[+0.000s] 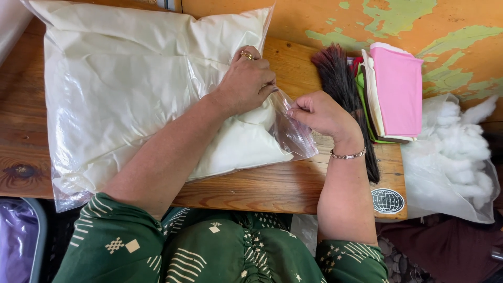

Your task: The person seals a white fabric item inside a clear plastic bag, then uses a feather duster to brush the surface of the bag. The person then brushes a pink fabric item with the feather duster and folds it.

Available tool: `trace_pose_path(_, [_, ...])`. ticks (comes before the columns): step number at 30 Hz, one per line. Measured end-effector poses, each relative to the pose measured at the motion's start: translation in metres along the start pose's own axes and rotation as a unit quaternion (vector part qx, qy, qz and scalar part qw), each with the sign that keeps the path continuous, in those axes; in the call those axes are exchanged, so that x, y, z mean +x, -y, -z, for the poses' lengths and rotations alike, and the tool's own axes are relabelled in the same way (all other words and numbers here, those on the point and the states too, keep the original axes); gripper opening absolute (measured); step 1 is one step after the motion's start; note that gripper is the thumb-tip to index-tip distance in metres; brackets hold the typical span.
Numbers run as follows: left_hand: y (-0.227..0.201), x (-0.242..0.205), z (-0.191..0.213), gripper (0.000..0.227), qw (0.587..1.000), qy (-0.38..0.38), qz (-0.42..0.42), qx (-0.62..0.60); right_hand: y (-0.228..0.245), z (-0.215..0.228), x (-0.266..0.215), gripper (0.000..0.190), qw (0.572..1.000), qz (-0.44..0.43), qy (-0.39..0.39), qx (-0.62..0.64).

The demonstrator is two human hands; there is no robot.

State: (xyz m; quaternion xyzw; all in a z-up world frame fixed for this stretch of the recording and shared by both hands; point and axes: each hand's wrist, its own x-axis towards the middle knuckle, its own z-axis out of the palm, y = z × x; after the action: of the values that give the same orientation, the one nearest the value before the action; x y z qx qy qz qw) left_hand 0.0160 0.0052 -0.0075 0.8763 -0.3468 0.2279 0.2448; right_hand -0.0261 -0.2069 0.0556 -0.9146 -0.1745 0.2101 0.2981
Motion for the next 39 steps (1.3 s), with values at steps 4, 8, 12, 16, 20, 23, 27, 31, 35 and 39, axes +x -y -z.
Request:
trace_pose_path(4, [-0.003,0.001,0.006,0.019,1.0,0.0,0.028,-0.011,0.015,0.001,-0.005,0.035,0.999,-0.017,-0.02,-0.035])
trace_pose_path(8, [0.0,0.004,0.01,0.016,0.995,0.038,0.074,-0.049,0.017,0.0,-0.005,0.04,0.999,-0.007,-0.037,-0.014])
trace_pose_path(12, [-0.012,0.006,0.02,0.014,0.992,0.085,0.081,-0.045,0.019,-0.009,0.002,0.01,0.992,0.03,-0.089,0.082])
trace_pose_path(16, [-0.012,0.002,-0.001,0.01,0.997,0.069,0.023,0.006,0.007,-0.022,0.019,0.01,0.99,0.054,-0.126,-0.044])
trace_pose_path(20, [-0.013,0.005,0.004,0.019,0.996,0.077,0.045,0.009,0.005,-0.014,0.014,0.018,0.992,0.041,-0.111,-0.046])
trace_pose_path(23, [-0.01,0.009,0.011,0.021,0.989,0.119,0.09,-0.02,0.003,-0.009,0.009,0.039,0.99,0.017,-0.061,-0.126])
trace_pose_path(27, [0.002,0.008,0.013,0.02,0.982,0.113,0.141,-0.064,0.007,-0.007,-0.002,0.038,0.996,0.008,-0.033,-0.088])
trace_pose_path(31, [0.01,0.006,0.02,0.019,0.98,0.107,0.163,-0.048,0.012,-0.011,-0.014,0.041,0.997,-0.016,-0.011,-0.073])
trace_pose_path(35, [0.006,0.008,0.017,0.018,0.981,0.116,0.151,-0.047,0.031,-0.023,-0.054,0.038,0.99,-0.141,0.012,-0.008])
trace_pose_path(39, [-0.007,0.008,0.012,0.017,0.985,0.127,0.11,-0.036,0.032,-0.045,-0.083,0.038,0.973,-0.208,-0.025,0.096])
